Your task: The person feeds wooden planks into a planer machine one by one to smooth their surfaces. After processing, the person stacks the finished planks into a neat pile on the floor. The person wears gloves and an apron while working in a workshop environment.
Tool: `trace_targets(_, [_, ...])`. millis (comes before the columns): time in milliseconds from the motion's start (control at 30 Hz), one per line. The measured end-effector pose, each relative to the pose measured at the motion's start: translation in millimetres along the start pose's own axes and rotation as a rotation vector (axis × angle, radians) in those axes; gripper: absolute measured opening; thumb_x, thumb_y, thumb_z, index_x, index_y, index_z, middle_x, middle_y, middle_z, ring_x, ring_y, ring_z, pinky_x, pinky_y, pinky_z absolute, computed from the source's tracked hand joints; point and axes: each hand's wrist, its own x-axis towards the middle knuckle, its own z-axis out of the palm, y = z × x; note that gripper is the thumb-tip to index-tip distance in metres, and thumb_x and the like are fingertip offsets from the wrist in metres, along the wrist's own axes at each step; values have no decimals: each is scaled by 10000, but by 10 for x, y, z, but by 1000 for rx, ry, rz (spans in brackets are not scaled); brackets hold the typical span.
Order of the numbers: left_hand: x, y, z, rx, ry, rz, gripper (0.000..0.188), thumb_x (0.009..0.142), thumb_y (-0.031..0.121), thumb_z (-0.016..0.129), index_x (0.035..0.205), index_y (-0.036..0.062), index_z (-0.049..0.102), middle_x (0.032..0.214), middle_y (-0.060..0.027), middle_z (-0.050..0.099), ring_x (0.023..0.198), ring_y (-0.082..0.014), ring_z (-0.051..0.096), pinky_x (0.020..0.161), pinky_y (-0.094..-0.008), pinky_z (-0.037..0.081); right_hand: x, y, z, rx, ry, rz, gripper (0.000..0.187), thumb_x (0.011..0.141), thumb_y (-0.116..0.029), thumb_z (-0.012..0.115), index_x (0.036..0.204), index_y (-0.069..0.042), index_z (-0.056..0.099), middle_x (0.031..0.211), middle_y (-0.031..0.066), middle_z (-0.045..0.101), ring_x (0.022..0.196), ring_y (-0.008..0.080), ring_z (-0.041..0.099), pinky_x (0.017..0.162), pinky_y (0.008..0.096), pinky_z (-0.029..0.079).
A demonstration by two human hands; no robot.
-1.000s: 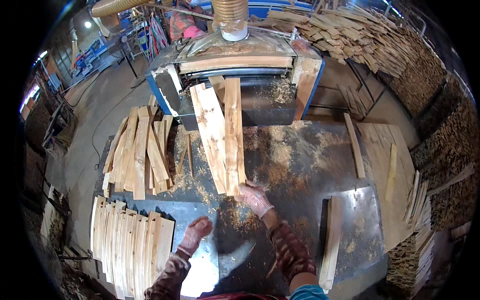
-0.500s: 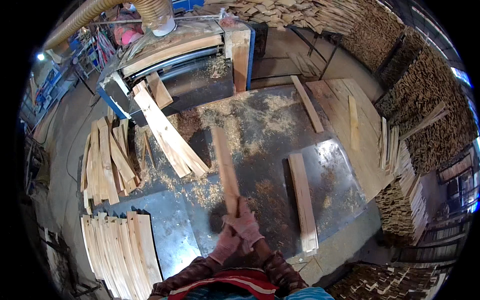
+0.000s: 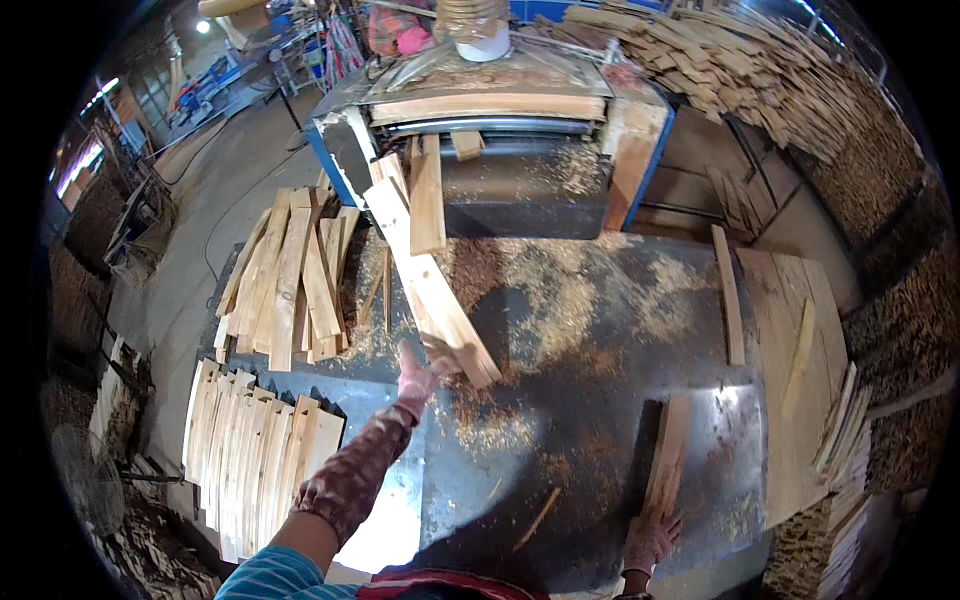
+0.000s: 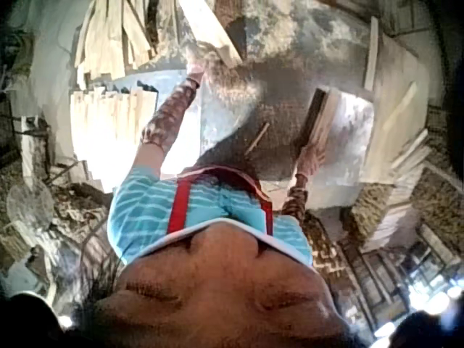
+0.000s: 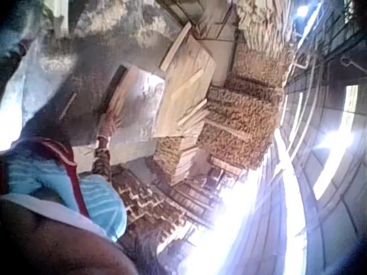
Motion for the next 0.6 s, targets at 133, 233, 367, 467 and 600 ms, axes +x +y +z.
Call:
trace_targets(133, [563, 160, 53, -277, -37, -162, 1057, 724, 233, 859, 1498, -53, 198, 1261, -175, 550, 1127, -311, 569, 956, -405, 493, 509, -1307, -193, 348, 75, -370, 715, 884, -455, 620, 1419, -6, 466, 1377, 262, 522, 1314, 402, 462, 1142, 399, 328])
trace_targets(233, [825, -166, -26, -258, -38, -54, 858, 704, 385, 883, 1341, -1, 458, 1273, -143, 594, 1175, -324, 563, 1009, -440, 438, 788, -2574, 87, 708, -44, -747, 865, 839, -433, 689, 1477, 34, 337, 1487, 262, 401, 1391, 380, 381, 1172, 410, 280])
trace_targets(367, [564, 79, -4, -220, -311, -216, 723, 733, 390, 864, 1279, 29, 557, 1200, -144, 665, 1165, -284, 588, 998, -439, 454, 880, -3919, -113, 511, -133, -875, 1021, 764, -492, 742, 1504, 7, 247, 1400, 257, 486, 1310, 393, 466, 1182, 446, 222])
trace_targets(467, [497, -220, -189, -446, -317, -137, 397, 853, 228, 782, 1151, -9, 668, 1098, -102, 709, 1004, -217, 661, 871, -349, 531, 751, -4148, -311, 379, -331, -773, 1054, 724, -519, 776, 1488, -12, 255, 1274, 229, 582, 1126, 388, 604, 1073, 464, 386])
trace_targets(600, [23, -380, -494, -525, -282, -101, 368, 915, 202, 703, 1186, -38, 639, 983, -63, 706, 888, -152, 646, 786, -272, 529, 315, -3701, -479, 760, -952, -717, 879, 758, -466, 800, 1376, -5, 379, 837, 126, 693, 742, 235, 696, 673, 357, 563])
